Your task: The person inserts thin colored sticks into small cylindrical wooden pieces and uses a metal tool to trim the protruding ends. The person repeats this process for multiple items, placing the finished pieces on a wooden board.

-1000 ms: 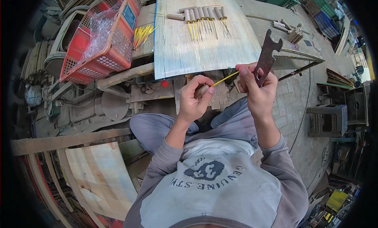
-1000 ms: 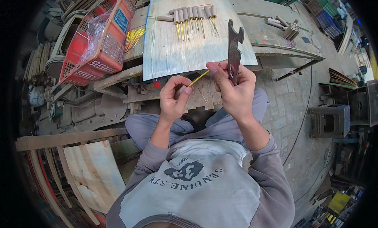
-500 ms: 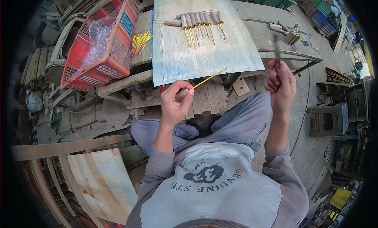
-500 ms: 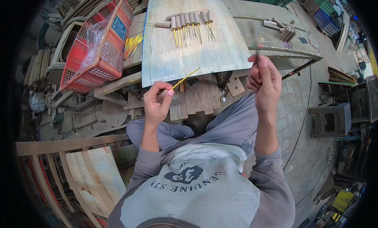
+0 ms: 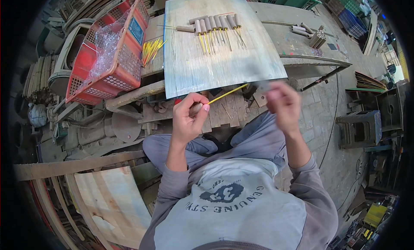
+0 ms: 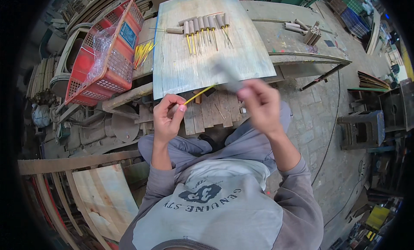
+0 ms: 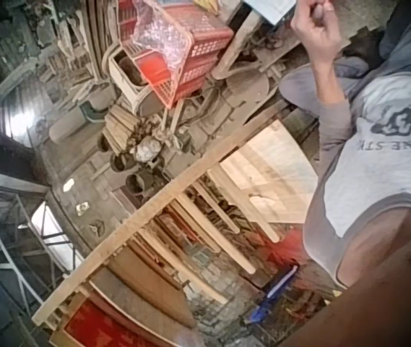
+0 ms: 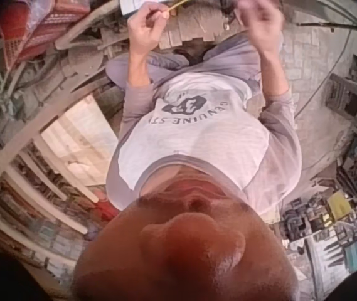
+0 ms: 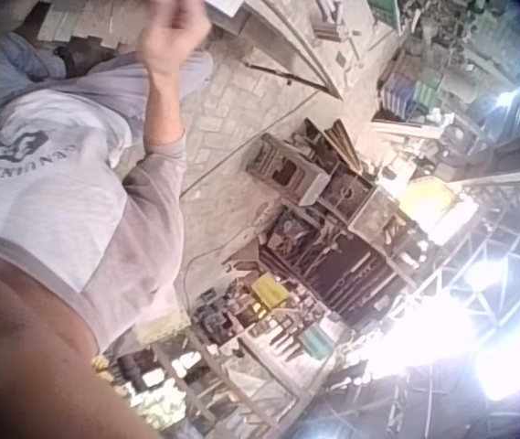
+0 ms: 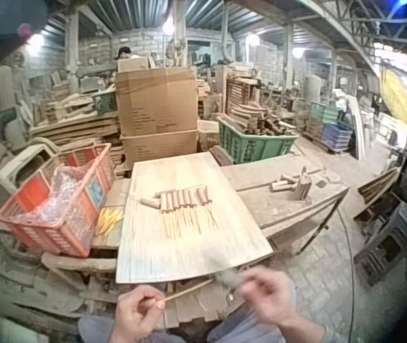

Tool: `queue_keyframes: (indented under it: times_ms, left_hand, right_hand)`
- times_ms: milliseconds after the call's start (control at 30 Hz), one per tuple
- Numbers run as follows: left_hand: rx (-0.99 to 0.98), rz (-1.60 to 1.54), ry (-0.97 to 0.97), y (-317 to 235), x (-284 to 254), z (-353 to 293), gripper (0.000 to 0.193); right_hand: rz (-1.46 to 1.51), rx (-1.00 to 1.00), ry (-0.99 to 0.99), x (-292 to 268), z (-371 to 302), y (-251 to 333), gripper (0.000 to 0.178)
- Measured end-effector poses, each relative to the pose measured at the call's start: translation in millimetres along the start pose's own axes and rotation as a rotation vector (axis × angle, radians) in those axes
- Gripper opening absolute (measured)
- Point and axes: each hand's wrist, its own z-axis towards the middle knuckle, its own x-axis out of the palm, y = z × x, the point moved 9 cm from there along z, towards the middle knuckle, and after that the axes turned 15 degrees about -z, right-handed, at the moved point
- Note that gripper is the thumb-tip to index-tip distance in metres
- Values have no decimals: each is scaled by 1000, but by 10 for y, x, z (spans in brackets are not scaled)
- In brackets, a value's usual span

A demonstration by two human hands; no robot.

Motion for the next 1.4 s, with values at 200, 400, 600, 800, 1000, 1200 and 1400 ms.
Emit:
queue_keyframes:
  times_ms: [200, 400, 600, 800, 1000, 1200, 1400]
  left_hand:
    - [64, -126, 14, -50, 33, -24, 4]
    - [146, -225, -14, -45, 66, 3, 6]
    - [164, -256, 2, -80, 91, -2, 5]
    - [200, -251, -18, -115, 82, -14, 5]
    - [160, -266, 4, -90, 61, -10, 5]
    - [162, -239, -9, -133, 53, -35, 4]
    - [190, -261, 11, -172, 83, -15, 4]
  right_hand:
    - [-318, -139, 180, 251, -37, 188, 32]
    - [20, -125, 22, 96, 4, 304, 23]
    - [707, 111, -140, -161, -59, -58, 18]
    - [-252, -106, 50, -48, -49, 308, 16]
    - [151, -9, -122, -117, -77, 299, 28]
    - [698, -28, -37, -131, -18, 385, 23]
    - [787, -91, -236, -240, -86, 359, 19]
